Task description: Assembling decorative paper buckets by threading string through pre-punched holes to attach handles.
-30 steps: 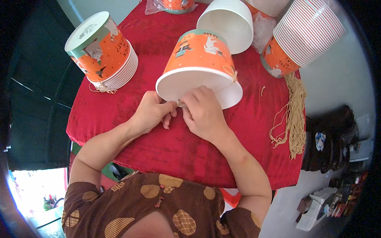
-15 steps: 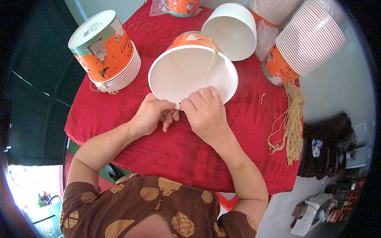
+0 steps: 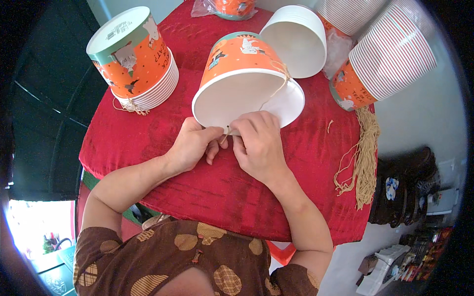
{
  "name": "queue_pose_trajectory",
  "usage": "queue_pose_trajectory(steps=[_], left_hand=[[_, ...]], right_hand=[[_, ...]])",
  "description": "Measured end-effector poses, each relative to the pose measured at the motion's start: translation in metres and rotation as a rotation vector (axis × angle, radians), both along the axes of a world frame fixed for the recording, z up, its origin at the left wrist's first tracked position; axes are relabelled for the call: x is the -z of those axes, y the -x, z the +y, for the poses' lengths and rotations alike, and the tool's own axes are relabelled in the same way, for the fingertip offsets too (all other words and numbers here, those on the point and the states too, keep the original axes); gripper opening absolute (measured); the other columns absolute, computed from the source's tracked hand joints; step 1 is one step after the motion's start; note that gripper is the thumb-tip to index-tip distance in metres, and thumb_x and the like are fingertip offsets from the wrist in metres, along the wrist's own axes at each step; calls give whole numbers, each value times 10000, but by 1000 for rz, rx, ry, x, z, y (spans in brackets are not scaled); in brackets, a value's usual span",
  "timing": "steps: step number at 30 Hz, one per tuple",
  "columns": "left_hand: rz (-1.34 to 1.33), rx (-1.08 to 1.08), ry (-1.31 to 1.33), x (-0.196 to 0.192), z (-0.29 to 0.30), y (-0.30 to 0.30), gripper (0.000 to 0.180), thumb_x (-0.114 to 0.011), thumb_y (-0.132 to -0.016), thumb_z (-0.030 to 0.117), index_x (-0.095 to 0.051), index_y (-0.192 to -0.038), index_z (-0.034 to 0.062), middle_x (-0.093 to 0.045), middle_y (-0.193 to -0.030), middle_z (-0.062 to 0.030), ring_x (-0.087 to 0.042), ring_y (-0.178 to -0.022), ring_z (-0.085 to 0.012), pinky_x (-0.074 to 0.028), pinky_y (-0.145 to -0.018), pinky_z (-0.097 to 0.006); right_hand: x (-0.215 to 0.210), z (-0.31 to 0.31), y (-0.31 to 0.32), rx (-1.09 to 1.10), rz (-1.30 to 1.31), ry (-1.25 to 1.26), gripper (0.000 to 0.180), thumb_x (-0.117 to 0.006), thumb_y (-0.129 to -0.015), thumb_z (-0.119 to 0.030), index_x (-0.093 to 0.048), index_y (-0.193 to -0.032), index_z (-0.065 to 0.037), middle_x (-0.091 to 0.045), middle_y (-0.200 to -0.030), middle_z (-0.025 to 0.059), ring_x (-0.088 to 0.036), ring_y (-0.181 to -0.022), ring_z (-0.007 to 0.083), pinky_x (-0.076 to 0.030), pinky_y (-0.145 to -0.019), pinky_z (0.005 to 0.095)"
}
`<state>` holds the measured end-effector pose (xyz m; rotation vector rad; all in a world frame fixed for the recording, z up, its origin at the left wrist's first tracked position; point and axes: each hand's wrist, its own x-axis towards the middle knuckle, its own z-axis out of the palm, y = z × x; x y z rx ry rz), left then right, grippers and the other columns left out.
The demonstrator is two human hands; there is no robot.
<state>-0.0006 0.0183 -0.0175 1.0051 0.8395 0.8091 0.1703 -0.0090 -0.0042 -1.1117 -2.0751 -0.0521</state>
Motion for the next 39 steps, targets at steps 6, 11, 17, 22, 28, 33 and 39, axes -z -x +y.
queue_pose_trajectory(steps=[6, 11, 17, 22, 28, 33, 39], left_hand=[[-2, -2, -7, 0, 0, 0, 170, -503, -867, 57, -604, -778, -46, -604, -669, -96, -515, -417, -117, -400, -341, -258], [-12, -23, -13, 1, 0, -1, 174, -506, -867, 58, -606, -773, -48, -605, -670, -98, -514, -415, -116, -400, -339, -258], [-23, -32, -22, 3, 0, -1, 175, -512, -875, 68, -606, -779, -44, -604, -669, -93, -511, -418, -113, -398, -339, -257], [52, -22, -45, 0, -4, -3, 185, -515, -899, 88, -588, -787, -40, -589, -656, -70, -510, -431, -109, -409, -362, -255], [85, -23, -96, 0, -8, -5, 206, -507, -917, 79, -605, -779, -40, -607, -695, -76, -524, -446, -106, -412, -371, -242], [95, -17, -130, 0, -9, -5, 218, -499, -925, 82, -601, -771, -33, -600, -683, -67, -525, -451, -99, -419, -375, -238], [117, -16, -160, 0, -9, -5, 228, -496, -928, 86, -597, -763, -35, -597, -668, -63, -529, -453, -98, -424, -378, -235]], right_hand=[[2, 0, -1, 27, -90, -20, 170, -675, -669, 0, -574, -790, -62, -520, -788, 70, -516, -793, 271, -379, -754, 391], [4, 1, -2, 12, -110, -36, 143, -673, -685, -18, -574, -778, -61, -516, -778, 69, -515, -791, 270, -373, -751, 391], [1, 0, -1, -21, -96, -29, 171, -676, -657, -12, -565, -774, -68, -519, -768, 63, -518, -794, 265, -365, -756, 395], [3, 0, 0, 56, -7, -15, 195, -669, -638, 7, -538, -750, -85, -528, -759, 52, -522, -798, 259, -358, -772, 392], [6, 2, 0, 57, 26, -4, 197, -667, -636, 10, -533, -746, -86, -524, -746, 45, -522, -789, 259, -351, -785, 394], [5, 2, 1, 54, 10, 3, 199, -665, -631, 14, -533, -743, -85, -524, -749, 46, -521, -789, 260, -350, -790, 394], [6, 1, 2, 54, 2, 1, 200, -665, -628, 15, -532, -744, -81, -523, -763, 50, -519, -798, 265, -352, -789, 396]])
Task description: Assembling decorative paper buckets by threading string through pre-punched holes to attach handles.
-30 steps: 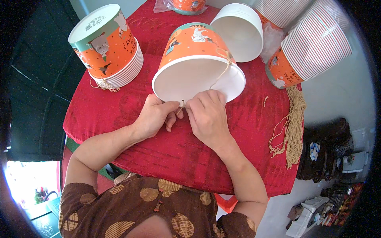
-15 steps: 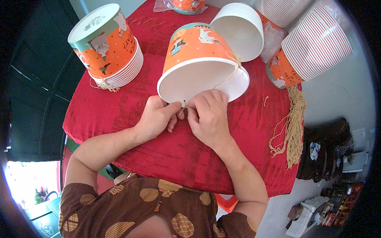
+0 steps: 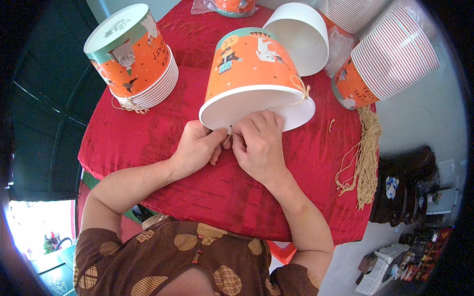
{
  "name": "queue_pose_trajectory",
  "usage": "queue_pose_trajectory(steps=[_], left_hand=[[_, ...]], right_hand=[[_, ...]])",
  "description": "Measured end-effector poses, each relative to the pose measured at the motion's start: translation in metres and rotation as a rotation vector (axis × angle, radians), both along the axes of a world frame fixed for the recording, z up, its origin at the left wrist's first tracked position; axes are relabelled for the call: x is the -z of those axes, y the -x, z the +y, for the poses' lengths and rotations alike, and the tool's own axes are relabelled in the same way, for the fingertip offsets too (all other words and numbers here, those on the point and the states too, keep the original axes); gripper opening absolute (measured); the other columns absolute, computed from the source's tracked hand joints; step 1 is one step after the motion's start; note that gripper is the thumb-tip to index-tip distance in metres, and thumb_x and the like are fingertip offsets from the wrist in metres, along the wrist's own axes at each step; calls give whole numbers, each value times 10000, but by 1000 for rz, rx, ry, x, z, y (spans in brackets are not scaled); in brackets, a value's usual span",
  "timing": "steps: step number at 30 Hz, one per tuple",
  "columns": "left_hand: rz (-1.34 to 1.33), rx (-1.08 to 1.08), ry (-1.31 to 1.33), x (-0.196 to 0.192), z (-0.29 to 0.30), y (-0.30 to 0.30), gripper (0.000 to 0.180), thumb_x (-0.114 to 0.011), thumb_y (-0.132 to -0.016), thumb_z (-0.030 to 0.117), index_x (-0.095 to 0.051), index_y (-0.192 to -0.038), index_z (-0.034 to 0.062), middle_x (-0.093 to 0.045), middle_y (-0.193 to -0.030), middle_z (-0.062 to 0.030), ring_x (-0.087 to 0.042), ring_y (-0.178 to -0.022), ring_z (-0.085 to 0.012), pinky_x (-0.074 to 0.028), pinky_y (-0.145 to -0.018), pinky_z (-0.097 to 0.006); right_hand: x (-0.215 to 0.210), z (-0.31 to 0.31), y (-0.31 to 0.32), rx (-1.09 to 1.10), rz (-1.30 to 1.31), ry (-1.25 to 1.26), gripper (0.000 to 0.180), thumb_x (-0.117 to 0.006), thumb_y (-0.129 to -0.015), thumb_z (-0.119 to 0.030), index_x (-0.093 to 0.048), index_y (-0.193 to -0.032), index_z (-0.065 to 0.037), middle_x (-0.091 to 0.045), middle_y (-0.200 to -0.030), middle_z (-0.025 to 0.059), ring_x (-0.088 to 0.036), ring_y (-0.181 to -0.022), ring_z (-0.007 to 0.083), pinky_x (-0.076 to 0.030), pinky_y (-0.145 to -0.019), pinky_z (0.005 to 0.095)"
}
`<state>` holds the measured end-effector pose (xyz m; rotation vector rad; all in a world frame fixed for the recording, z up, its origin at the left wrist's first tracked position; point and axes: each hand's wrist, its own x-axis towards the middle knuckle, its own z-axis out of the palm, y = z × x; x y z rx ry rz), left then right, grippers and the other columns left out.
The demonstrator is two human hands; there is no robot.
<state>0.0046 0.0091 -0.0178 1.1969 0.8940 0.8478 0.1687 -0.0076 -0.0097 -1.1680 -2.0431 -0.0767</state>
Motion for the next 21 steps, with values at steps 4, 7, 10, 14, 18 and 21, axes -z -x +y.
queue_pose_trajectory(steps=[4, 7, 10, 14, 18, 21], left_hand=[[9, -3, 1, 0, 0, 0, 166, -489, -892, 73, -577, -800, -34, -572, -640, -56, -519, -443, -108, -421, -376, -264], [24, -13, 5, 0, 1, -1, 166, -490, -891, 73, -579, -802, -36, -572, -640, -60, -519, -444, -110, -424, -374, -266], [7, -21, 61, -2, 2, 0, 170, -493, -889, 73, -586, -800, -39, -581, -647, -71, -523, -439, -115, -429, -369, -266], [-9, -22, 88, -1, 5, 0, 178, -497, -886, 74, -596, -795, -44, -594, -656, -83, -525, -429, -120, -426, -357, -263], [-98, -35, 164, 4, 7, 2, 177, -508, -874, 68, -605, -791, -54, -607, -665, -96, -519, -415, -120, -419, -341, -261], [-152, -45, 200, 2, 7, 2, 170, -517, -865, 67, -613, -796, -56, -610, -668, -99, -513, -409, -116, -414, -336, -259]], right_hand=[[0, -1, -1, -7, -13, 30, 225, -667, -621, 55, -551, -774, -63, -561, -839, 58, -520, -864, 266, -353, -813, 376], [3, 0, -1, -24, -10, 24, 223, -665, -625, 60, -547, -773, -58, -559, -839, 61, -519, -864, 268, -362, -803, 383], [4, 0, -1, -31, -21, 11, 227, -667, -619, 65, -542, -769, -50, -556, -838, 67, -519, -859, 270, -372, -791, 389], [6, 2, -1, -48, -3, -33, 239, -669, -607, 74, -536, -766, -45, -554, -839, 71, -521, -854, 271, -379, -786, 392], [6, 4, -2, -58, -19, -75, 254, -666, -594, 82, -532, -768, -45, -550, -841, 70, -524, -853, 273, -382, -782, 386], [6, 4, -2, -59, -22, -90, 257, -665, -591, 82, -533, -771, -47, -548, -842, 69, -523, -854, 273, -381, -785, 383]])
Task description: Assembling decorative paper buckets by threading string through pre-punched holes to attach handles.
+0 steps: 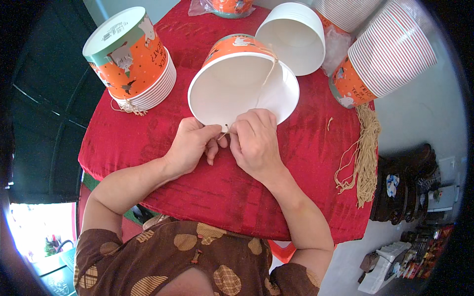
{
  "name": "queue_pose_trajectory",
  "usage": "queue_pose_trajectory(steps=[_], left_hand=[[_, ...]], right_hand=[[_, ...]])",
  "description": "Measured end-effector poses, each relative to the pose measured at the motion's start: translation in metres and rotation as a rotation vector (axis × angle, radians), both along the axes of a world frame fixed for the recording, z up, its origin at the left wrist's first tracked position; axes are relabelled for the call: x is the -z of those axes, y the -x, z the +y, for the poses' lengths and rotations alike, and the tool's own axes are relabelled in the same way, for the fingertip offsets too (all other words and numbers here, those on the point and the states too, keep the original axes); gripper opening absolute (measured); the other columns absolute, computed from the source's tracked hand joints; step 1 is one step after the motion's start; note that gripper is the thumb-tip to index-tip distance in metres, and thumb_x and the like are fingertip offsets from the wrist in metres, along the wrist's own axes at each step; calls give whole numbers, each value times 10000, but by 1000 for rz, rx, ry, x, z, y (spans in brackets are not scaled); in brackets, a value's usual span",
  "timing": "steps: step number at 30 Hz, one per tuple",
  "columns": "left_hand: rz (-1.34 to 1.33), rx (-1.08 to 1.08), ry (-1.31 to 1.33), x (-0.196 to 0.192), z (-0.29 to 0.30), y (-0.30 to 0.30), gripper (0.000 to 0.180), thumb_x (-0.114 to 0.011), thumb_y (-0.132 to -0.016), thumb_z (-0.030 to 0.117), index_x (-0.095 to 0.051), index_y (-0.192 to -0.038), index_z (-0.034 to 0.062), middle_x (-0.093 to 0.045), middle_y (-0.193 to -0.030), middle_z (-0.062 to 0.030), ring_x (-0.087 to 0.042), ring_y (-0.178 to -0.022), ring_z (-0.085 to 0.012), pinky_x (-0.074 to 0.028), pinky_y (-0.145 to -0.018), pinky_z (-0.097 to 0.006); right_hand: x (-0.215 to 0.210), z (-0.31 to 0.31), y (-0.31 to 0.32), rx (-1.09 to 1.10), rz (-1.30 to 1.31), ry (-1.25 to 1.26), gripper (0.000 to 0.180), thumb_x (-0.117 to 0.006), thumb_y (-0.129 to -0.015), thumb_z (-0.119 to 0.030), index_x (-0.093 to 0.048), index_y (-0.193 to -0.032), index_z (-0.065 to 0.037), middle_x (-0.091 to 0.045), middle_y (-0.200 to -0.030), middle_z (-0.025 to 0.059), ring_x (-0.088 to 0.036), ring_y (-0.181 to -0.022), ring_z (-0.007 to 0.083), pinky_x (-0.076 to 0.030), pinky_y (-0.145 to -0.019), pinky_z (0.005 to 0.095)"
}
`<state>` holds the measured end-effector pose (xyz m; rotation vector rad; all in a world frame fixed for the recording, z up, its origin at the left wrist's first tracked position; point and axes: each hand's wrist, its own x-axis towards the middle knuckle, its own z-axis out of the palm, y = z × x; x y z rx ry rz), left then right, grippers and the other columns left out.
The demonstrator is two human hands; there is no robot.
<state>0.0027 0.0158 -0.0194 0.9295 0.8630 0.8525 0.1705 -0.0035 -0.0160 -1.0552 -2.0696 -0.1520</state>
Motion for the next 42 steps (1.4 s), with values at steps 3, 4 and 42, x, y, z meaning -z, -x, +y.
queue_pose_trajectory(steps=[3, 4, 42], left_hand=[[-52, -18, 39, -3, -2, 1, 164, -523, -858, 67, -618, -805, -55, -612, -670, -100, -510, -405, -115, -411, -333, -257], [-79, -28, 65, -3, -2, 1, 160, -526, -856, 68, -620, -811, -54, -612, -671, -100, -508, -404, -115, -410, -332, -256], [171, 25, -95, 1, -6, -4, 170, -518, -894, 99, -580, -861, -56, -596, -655, -67, -522, -432, -106, -443, -373, -263]], right_hand=[[0, 1, 1, -6, 8, -7, 260, -664, -590, 80, -532, -772, -48, -548, -843, 70, -523, -856, 272, -381, -789, 383], [0, 1, 1, -11, 16, -10, 260, -665, -590, 79, -531, -772, -48, -548, -844, 70, -524, -857, 272, -380, -791, 384], [1, -1, -6, -44, 51, 201, 203, -644, -639, 61, -526, -761, -51, -553, -824, 57, -516, -850, 263, -373, -806, 382]])
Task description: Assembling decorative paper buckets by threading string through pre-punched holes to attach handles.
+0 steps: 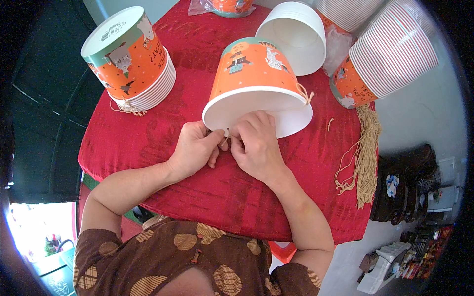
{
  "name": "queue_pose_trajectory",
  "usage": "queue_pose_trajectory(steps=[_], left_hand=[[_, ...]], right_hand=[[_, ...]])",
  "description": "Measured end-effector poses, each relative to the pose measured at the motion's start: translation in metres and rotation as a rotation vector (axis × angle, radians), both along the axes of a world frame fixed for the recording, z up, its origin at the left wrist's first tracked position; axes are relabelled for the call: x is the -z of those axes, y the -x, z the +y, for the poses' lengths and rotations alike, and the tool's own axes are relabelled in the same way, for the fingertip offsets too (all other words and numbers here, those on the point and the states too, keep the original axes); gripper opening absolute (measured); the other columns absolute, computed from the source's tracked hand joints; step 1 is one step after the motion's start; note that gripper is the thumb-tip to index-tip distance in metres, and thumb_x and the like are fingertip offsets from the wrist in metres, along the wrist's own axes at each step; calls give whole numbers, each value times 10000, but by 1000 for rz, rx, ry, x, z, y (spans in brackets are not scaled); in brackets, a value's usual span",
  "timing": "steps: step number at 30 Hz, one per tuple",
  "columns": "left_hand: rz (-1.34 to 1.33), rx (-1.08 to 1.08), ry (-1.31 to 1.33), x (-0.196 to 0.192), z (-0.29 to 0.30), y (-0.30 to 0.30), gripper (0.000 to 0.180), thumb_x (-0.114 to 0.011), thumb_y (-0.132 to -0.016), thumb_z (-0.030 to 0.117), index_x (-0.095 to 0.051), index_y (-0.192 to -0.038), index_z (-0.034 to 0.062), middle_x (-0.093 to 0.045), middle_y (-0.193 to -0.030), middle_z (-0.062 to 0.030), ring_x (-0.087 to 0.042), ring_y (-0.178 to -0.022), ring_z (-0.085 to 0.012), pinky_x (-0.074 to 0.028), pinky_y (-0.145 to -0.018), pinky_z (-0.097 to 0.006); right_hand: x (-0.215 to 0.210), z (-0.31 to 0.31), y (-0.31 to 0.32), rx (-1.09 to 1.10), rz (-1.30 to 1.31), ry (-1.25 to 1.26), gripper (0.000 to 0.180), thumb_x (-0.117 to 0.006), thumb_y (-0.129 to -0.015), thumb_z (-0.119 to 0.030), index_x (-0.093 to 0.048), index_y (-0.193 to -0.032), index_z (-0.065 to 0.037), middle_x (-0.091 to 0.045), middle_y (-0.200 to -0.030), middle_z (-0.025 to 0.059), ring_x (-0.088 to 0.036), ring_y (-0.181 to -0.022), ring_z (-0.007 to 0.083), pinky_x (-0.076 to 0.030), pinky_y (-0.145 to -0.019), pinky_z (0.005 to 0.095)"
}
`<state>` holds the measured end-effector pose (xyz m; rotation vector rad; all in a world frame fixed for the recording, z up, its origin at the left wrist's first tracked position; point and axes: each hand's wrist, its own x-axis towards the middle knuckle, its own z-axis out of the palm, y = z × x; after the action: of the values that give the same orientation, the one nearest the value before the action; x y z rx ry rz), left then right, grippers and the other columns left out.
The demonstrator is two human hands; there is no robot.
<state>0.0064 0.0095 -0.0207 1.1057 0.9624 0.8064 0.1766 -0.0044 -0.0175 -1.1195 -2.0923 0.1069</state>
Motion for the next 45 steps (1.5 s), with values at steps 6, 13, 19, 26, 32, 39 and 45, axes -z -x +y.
queue_pose_trajectory(steps=[6, 13, 19, 26, 32, 39, 45], left_hand=[[34, 12, -51, 2, -1, -1, 179, -517, -893, 103, -587, -857, -57, -601, -654, -67, -532, -435, -109, -445, -375, -264], [25, 6, -55, 1, 0, -1, 171, -514, -890, 86, -580, -830, -59, -601, -657, -76, -528, -429, -114, -446, -369, -269], [10, 6, -31, 1, 1, -1, 168, -510, -890, 76, -580, -819, -59, -601, -662, -79, -530, -428, -111, -448, -365, -262], [-20, 9, -5, -2, 2, 1, 161, -504, -891, 73, -584, -827, -52, -605, -668, -81, -531, -427, -107, -444, -357, -252], [-14, 9, 18, -2, 2, 1, 161, -504, -896, 78, -581, -840, -52, -601, -666, -79, -524, -424, -103, -441, -355, -250], [-22, 16, 30, -4, 1, 0, 163, -508, -902, 92, -578, -857, -47, -590, -668, -65, -519, -433, -102, -447, -373, -253], [2, 19, -1, -2, 0, 0, 167, -513, -902, 98, -571, -847, -48, -588, -667, -64, -517, -433, -102, -447, -376, -259]], right_hand=[[0, 0, -2, 12, 36, 58, 192, -651, -649, 52, -542, -766, -54, -565, -829, 52, -522, -868, 262, -373, -816, 380], [3, 1, -2, 0, -1, 19, 219, -656, -643, 62, -533, -776, -61, -558, -833, 51, -518, -874, 268, -374, -800, 382], [3, 2, -2, -13, -4, -38, 240, -660, -634, 66, -516, -779, -61, -543, -820, 54, -513, -857, 269, -373, -779, 376], [2, 2, -2, -11, -30, -75, 254, -656, -623, 77, -503, -771, -61, -537, -811, 54, -515, -835, 261, -377, -752, 370], [1, 2, -5, -33, 6, -40, 243, -640, -630, 86, -507, -771, -61, -543, -819, 54, -516, -841, 259, -387, -769, 367], [0, 3, -6, -37, 60, -27, 244, -650, -640, 66, -504, -774, -77, -538, -805, 55, -510, -820, 281, -384, -747, 387], [-2, 0, -2, -23, 14, 15, 216, -647, -650, 68, -531, -780, -60, -560, -834, 53, -521, -859, 257, -382, -790, 366]])
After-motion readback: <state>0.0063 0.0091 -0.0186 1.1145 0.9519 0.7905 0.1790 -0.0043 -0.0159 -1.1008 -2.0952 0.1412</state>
